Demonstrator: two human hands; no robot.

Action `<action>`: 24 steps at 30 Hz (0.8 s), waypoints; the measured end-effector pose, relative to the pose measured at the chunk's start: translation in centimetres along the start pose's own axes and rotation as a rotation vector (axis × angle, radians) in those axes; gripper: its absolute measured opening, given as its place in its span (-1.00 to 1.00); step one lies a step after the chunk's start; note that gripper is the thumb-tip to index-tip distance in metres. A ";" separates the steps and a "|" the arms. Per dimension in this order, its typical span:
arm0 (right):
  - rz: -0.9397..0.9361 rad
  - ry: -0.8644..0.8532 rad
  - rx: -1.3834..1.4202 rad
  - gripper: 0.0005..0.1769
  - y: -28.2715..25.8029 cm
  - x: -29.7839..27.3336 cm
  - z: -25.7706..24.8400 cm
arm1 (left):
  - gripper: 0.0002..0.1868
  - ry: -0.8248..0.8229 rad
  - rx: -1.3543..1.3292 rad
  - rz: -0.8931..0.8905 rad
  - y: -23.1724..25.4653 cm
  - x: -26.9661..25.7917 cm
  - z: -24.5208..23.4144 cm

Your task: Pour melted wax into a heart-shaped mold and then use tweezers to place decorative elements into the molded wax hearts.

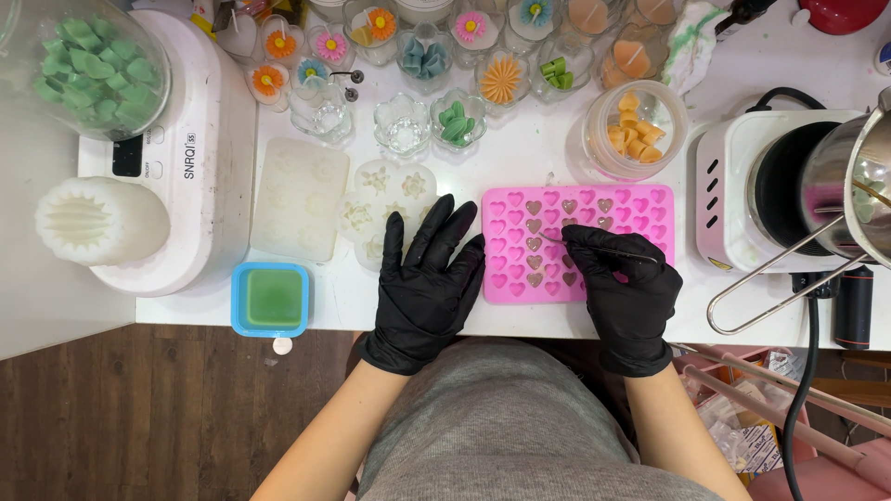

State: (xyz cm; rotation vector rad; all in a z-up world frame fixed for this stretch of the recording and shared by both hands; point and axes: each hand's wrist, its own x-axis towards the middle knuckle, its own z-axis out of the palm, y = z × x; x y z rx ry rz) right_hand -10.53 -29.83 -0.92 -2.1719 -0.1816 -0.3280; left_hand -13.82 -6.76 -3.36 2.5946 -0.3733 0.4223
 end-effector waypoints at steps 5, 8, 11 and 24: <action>0.016 -0.017 -0.045 -0.76 0.0 0.2 -0.2 | -0.71 0.000 -0.001 -0.008 0.0 0.0 0.1; 0.006 0.004 0.021 -0.78 0.4 0.1 -0.2 | -0.71 -0.001 -0.003 -0.011 0.0 0.1 0.1; -0.005 -0.001 -0.016 -0.77 0.1 0.2 -0.2 | -0.72 0.001 0.000 -0.010 0.0 0.0 0.2; -0.009 -0.006 -0.069 -0.74 0.0 0.0 -0.2 | -0.73 0.004 0.004 -0.011 0.1 -0.1 0.2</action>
